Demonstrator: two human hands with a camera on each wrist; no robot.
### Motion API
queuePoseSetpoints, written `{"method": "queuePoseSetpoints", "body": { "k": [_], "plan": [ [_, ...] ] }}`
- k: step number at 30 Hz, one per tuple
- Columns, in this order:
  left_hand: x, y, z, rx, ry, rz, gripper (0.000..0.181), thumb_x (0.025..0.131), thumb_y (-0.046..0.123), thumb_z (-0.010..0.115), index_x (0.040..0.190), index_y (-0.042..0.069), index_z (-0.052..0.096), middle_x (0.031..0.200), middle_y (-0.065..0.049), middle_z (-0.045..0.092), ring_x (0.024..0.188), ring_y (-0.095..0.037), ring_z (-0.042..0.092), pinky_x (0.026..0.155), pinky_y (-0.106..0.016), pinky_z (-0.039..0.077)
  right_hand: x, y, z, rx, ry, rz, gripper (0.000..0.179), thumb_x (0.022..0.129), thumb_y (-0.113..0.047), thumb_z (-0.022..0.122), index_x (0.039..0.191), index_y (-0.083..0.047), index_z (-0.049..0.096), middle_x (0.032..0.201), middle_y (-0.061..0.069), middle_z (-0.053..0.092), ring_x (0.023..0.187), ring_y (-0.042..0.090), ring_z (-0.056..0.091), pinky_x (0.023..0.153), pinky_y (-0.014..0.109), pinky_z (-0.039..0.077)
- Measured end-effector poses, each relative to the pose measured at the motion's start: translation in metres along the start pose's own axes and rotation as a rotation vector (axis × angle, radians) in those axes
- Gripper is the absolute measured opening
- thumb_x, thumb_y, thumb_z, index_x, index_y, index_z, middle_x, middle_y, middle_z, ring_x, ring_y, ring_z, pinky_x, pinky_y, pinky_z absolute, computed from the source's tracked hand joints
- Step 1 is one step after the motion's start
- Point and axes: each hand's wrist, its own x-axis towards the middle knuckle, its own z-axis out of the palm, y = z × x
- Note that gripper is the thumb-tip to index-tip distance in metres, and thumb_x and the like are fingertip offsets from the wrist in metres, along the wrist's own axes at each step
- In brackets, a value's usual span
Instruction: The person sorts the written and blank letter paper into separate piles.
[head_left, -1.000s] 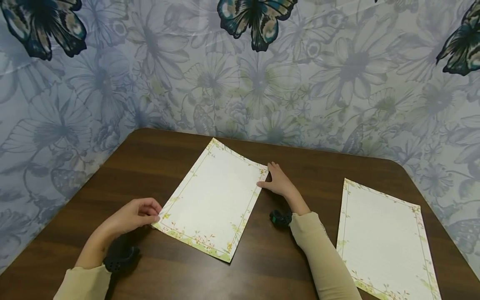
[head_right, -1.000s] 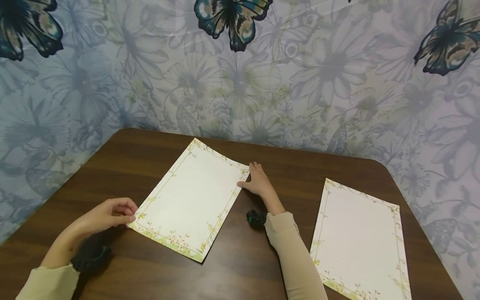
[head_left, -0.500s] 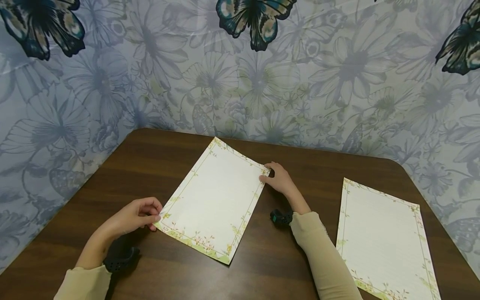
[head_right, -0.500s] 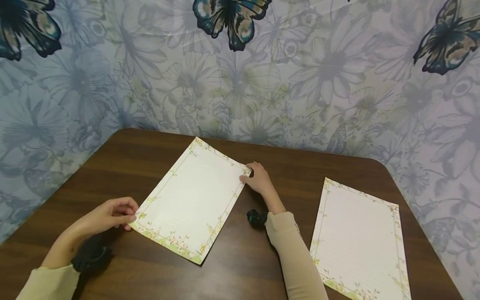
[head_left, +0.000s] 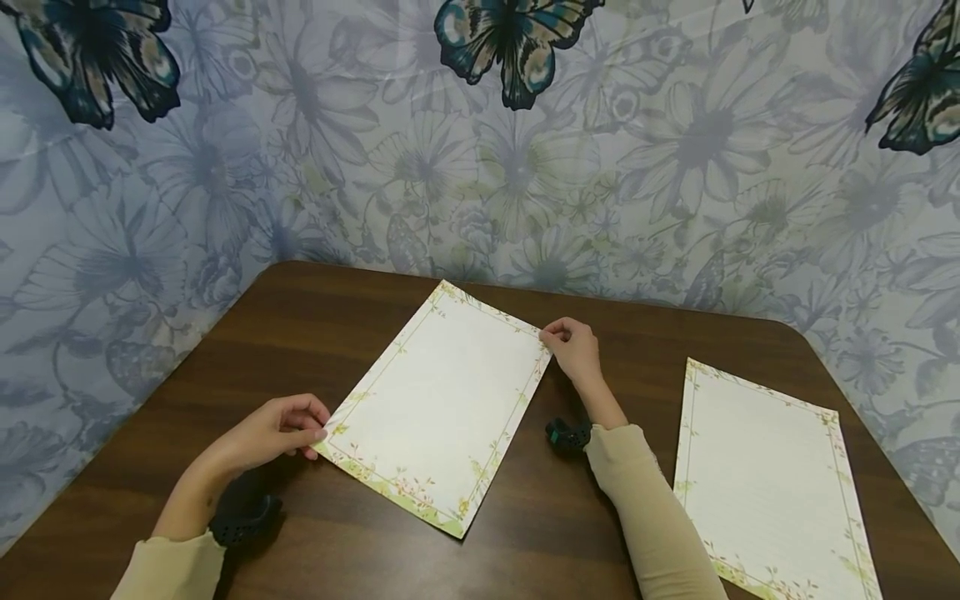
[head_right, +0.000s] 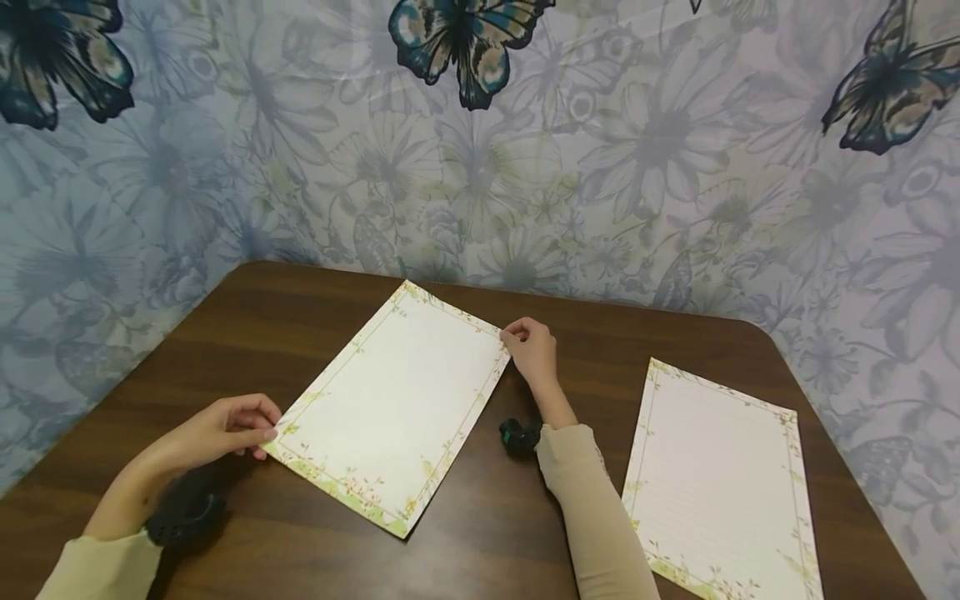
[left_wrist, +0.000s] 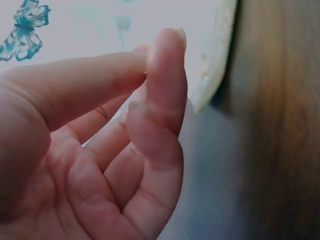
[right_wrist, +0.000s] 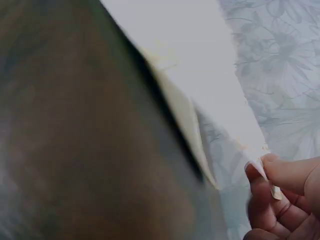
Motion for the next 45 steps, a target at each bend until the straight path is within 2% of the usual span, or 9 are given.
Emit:
{"method": "queuePoseSetpoints", "body": {
  "k": [4,7,12,19,24,28,34,40,45],
  "plan": [
    [0.002,0.004,0.003,-0.032,-0.014,0.049,0.019,0.092,0.007,0.059,0.105,-0.007,0.052,0.080,-0.011,0.064,0.070,-0.026,0.063,0.059,-0.032,0.047,0.003,-0.002,-0.016,-0.013,-0.026,-0.036,0.010,0.087,-0.013,0.067,0.083,-0.003,0.066,0.058,0.005,0.058,0.045,0.024,0.053,0.049,0.031,0.041],
    [0.005,0.011,0.007,-0.071,-0.034,0.098,0.020,0.093,0.006,0.057,0.107,-0.008,0.051,0.080,-0.011,0.064,0.071,-0.030,0.063,0.063,-0.035,0.050,0.006,-0.006,-0.034,-0.043,-0.067,-0.034,0.008,0.088,-0.012,0.065,0.085,-0.004,0.066,0.055,0.005,0.056,0.049,0.030,0.056,0.048,0.030,0.038],
    [0.014,0.029,0.019,-0.110,-0.060,0.143,0.021,0.092,0.004,0.057,0.107,-0.010,0.050,0.079,-0.013,0.063,0.069,-0.033,0.061,0.065,-0.040,0.052,0.009,-0.018,-0.066,-0.103,-0.135,0.052,0.014,0.093,-0.015,0.060,0.095,-0.002,0.066,0.059,0.006,0.057,0.063,0.038,0.060,0.051,0.029,0.039],
    [0.026,0.059,0.039,-0.094,-0.003,0.078,0.025,0.091,0.007,0.061,0.108,-0.008,0.052,0.080,-0.019,0.063,0.071,-0.038,0.061,0.065,-0.040,0.050,0.013,-0.040,-0.112,-0.224,-0.138,0.016,0.018,0.094,-0.016,0.059,0.096,0.002,0.065,0.060,0.009,0.058,0.053,0.021,0.057,0.054,0.030,0.042],
    [0.039,0.076,0.064,-0.110,0.009,0.120,0.024,0.090,0.007,0.062,0.108,-0.006,0.054,0.079,-0.019,0.064,0.072,-0.041,0.061,0.068,-0.043,0.050,0.008,-0.044,-0.150,-0.297,-0.155,0.003,0.021,0.094,-0.018,0.058,0.096,0.003,0.062,0.062,0.010,0.058,0.053,0.018,0.056,0.054,0.031,0.043],
    [0.049,0.084,0.087,-0.138,0.020,0.156,0.026,0.090,0.007,0.062,0.112,-0.005,0.055,0.080,-0.019,0.064,0.073,-0.042,0.061,0.069,-0.044,0.050,0.002,-0.033,-0.177,-0.308,-0.191,0.040,0.026,0.096,-0.020,0.055,0.104,0.004,0.059,0.066,0.008,0.058,0.057,0.019,0.057,0.059,0.032,0.046],
    [0.057,0.094,0.117,-0.170,-0.023,0.148,0.036,0.091,0.006,0.061,0.125,-0.002,0.053,0.080,-0.013,0.066,0.075,-0.040,0.064,0.070,-0.038,0.051,-0.003,-0.006,-0.204,-0.280,-0.233,0.092,0.031,0.098,-0.019,0.051,0.112,0.008,0.054,0.069,0.008,0.057,0.059,0.018,0.057,0.062,0.029,0.048],
    [0.062,0.098,0.143,-0.126,-0.048,0.155,0.044,0.090,0.004,0.060,0.133,-0.003,0.049,0.078,-0.006,0.065,0.069,-0.031,0.066,0.066,-0.036,0.053,-0.004,0.023,-0.208,-0.218,-0.266,0.144,0.030,0.098,-0.013,0.051,0.113,0.013,0.053,0.070,0.006,0.057,0.059,0.017,0.057,0.059,0.028,0.050],
    [0.064,0.093,0.160,-0.056,-0.038,0.135,0.044,0.089,0.002,0.061,0.132,-0.002,0.051,0.074,-0.002,0.064,0.063,-0.025,0.065,0.048,-0.024,0.042,-0.004,0.047,-0.203,-0.202,-0.303,0.188,0.029,0.098,-0.012,0.051,0.112,0.014,0.053,0.070,0.006,0.057,0.064,0.025,0.060,0.064,0.034,0.052]
  ]
}}
